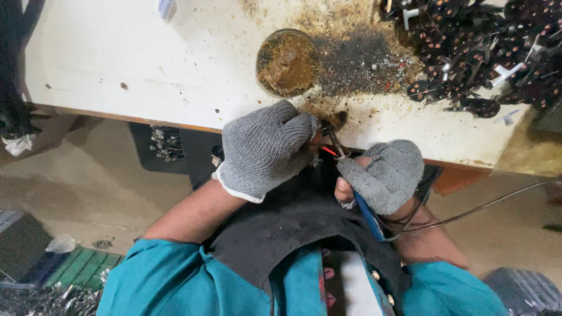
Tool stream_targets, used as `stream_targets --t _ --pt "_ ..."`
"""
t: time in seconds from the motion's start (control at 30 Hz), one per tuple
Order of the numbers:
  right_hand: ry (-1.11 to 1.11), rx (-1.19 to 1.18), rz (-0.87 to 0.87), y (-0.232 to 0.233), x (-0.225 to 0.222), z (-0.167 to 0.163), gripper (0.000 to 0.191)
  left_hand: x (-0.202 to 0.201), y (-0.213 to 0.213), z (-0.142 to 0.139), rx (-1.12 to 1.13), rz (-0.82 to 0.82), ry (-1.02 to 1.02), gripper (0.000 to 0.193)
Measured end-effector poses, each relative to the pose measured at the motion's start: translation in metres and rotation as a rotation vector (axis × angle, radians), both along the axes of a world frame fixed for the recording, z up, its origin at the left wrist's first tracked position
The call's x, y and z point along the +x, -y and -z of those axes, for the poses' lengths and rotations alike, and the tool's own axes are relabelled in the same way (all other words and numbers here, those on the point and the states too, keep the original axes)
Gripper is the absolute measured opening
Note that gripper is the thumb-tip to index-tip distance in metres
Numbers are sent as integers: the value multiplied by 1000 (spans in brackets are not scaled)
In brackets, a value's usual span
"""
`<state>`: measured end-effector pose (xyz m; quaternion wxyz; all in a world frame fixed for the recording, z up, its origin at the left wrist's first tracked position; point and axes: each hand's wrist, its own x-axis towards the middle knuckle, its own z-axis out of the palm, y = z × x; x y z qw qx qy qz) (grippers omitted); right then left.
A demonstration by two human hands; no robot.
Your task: The person, wearing fingerless gloves, solders wires to small connector plugs at a workbench. They hold a wire and connector in one hand, dip or touch the joint near a flux container, and apply a soldering iron to the joint, repeating the process for successive connectors and occasionally using pliers to handle parts.
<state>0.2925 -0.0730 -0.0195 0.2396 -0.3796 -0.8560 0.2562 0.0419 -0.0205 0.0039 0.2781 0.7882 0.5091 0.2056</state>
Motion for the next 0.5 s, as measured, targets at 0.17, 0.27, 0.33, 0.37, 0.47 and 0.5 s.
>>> stream_targets --t 0.17,0.27,0.33,0.37,0.47,0.5 --pt "-520 -1235 670 6 -1 -12 23 1 1 1 10 -6 12 18" --pt "86 -333 149 4 5 -9 15 1 1 2 40 -5 -4 18" --pt "-41 -84 87 3 7 -3 18 1 1 2 45 9 -16 19" --pt "-104 39 54 2 7 -1 21 0 1 2 36 15 -12 20" --pt "-86 -8 33 1 5 1 22 -1 1 2 22 23 -1 23" --pt "-74 29 49 0 4 1 21 0 0 2 31 20 2 22"
